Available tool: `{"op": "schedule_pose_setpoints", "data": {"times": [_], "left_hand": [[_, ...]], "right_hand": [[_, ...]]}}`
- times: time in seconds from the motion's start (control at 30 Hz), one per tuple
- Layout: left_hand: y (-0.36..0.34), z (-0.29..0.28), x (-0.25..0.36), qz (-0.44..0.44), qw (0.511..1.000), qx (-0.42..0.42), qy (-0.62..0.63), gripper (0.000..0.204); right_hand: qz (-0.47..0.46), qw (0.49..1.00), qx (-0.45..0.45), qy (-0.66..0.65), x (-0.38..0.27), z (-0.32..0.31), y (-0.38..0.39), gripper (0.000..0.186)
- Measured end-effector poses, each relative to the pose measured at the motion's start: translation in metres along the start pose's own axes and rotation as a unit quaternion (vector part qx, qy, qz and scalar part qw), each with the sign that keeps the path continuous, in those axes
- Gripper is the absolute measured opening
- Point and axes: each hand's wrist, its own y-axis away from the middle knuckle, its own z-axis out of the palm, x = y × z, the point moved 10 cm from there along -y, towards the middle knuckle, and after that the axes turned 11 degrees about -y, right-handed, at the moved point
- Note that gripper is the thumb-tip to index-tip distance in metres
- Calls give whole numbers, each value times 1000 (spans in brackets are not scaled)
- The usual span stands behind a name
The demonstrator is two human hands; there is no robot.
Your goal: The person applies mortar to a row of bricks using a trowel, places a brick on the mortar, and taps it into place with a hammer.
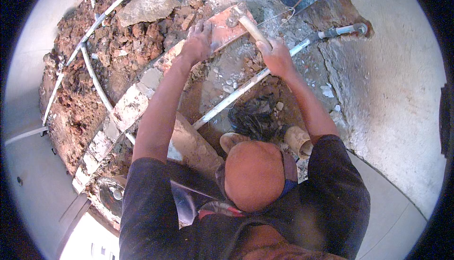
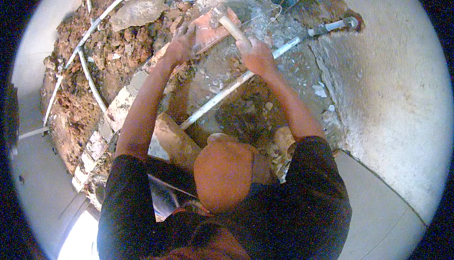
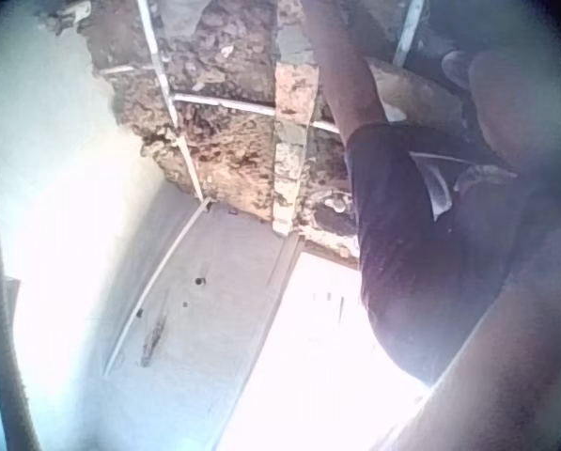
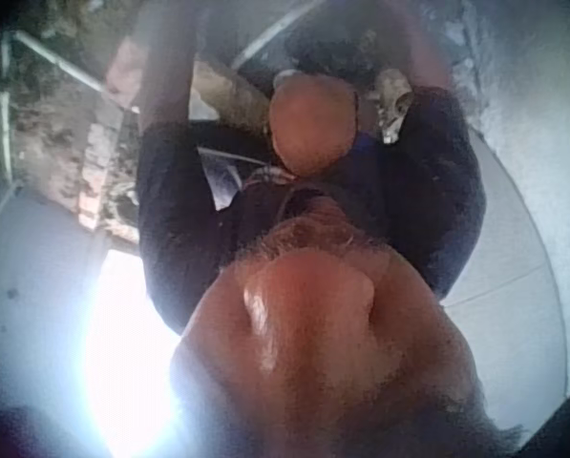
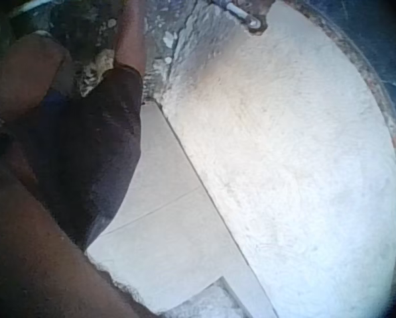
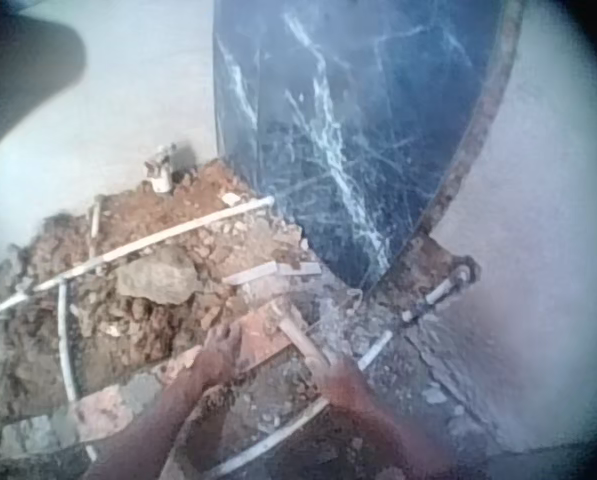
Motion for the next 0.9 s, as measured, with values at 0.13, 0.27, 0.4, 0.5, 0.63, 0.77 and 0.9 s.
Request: {"op": "schedule_pose_setpoints", "data": {"times": [0.13, 0.27, 0.4, 0.5, 0.63, 0.77, 0.9], "left_hand": [[0, 4, -3, -7, 999, -8, -33, 80], [-1, 10, -7, -6, 999, -14, -30, 79], [-2, 7, -8, -3, 1000, -11, -22, 78], [-1, 5, -5, -4, 1000, -16, -20, 79], [-2, 4, -6, 39, 998, 8, -55, 82], [6, -1, -20, 11, 1000, 5, 12, 82], [7, -3, -16, 8, 999, -13, 29, 87]], "right_hand": [[-2, 999, 27, 26, 1, -3, 0, 39], [35, 999, -2, -27, 3, 4, 0, 38], [39, 999, -8, -19, 1, 3, -13, 40], [28, 999, 17, -20, 2, 2, -18, 42], [30, 999, 10, -9, 2, 3, -24, 41], [17, 1000, 9, 3, -9, 1, -19, 41], [55, 998, -5, -22, 1, 7, -17, 42]]}}
